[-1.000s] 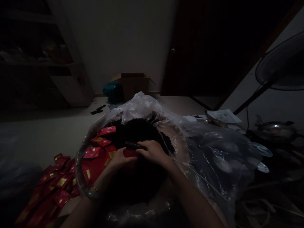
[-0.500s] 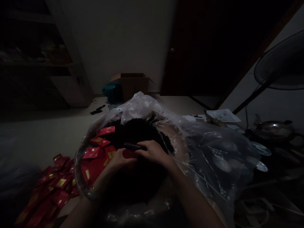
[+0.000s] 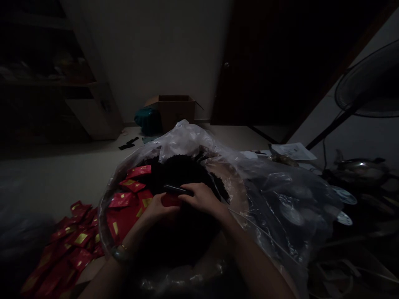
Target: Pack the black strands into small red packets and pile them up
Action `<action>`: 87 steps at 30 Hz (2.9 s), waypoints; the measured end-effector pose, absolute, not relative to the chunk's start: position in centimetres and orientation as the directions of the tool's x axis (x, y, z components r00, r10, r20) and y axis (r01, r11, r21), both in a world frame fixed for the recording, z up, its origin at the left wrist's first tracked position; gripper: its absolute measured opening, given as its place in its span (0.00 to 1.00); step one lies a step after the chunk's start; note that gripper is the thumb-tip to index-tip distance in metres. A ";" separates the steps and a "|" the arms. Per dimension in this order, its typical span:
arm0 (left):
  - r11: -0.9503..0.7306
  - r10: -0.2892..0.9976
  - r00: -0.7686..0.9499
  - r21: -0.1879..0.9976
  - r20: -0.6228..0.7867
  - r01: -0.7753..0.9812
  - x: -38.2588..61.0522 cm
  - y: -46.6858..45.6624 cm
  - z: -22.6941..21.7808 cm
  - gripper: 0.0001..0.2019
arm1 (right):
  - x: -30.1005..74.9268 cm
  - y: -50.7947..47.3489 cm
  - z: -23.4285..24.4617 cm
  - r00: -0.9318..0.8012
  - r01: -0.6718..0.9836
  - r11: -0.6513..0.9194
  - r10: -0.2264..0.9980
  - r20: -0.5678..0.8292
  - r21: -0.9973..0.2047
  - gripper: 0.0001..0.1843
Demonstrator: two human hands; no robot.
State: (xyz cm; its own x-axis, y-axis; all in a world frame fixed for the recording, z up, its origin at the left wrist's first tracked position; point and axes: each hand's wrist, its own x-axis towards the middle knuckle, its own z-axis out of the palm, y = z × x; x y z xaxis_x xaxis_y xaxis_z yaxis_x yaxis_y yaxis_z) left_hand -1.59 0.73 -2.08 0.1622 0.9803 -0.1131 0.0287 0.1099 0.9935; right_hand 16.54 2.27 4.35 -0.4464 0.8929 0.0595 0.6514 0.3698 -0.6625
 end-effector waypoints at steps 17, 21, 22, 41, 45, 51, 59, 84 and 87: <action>0.115 0.981 0.151 0.993 -0.119 0.032 -1.6 0.7 -1.8 0.18 | 16.3 2.3 3.9 -0.484 0.650 0.427 0.871 0.090 -0.628 0.14; 0.099 0.980 0.167 0.994 -0.105 0.040 -1.7 0.7 -1.8 0.17 | 16.3 2.2 4.2 -0.476 0.661 0.419 0.875 0.084 -0.622 0.14; 0.096 0.980 0.170 0.995 -0.102 0.041 -1.7 0.7 -1.8 0.17 | 16.3 2.2 4.2 -0.472 0.663 0.416 0.878 0.085 -0.623 0.14; 0.126 0.990 -0.035 0.975 -0.134 -0.183 -1.7 0.5 -0.5 0.22 | 18.6 4.6 2.4 -0.234 0.823 0.175 0.971 -0.040 -0.541 0.24; 0.168 0.983 -0.029 0.953 -0.181 -0.251 -1.6 0.5 -0.7 0.22 | 17.1 4.1 1.6 -0.260 0.752 0.292 0.955 0.141 -0.591 0.18; 0.118 0.993 0.011 0.977 -0.118 -0.180 -1.5 0.5 -1.4 0.18 | 13.9 2.3 1.5 -0.330 0.431 0.383 0.910 0.252 -0.817 0.05; 0.103 0.995 0.032 0.979 -0.099 -0.177 -1.3 0.7 -1.8 0.24 | 14.2 2.1 2.0 -0.391 0.442 0.397 0.892 0.226 -0.804 0.06; 0.225 0.969 -0.217 0.063 -0.114 0.972 -3.7 0.1 -0.5 0.17 | 16.6 -0.2 7.1 -0.255 0.056 0.300 0.927 0.276 -0.952 0.17; 0.189 0.979 -0.182 0.078 -0.091 0.979 -4.5 0.4 -0.6 0.14 | 17.0 0.9 6.4 -0.306 0.238 0.306 0.924 0.228 -0.922 0.16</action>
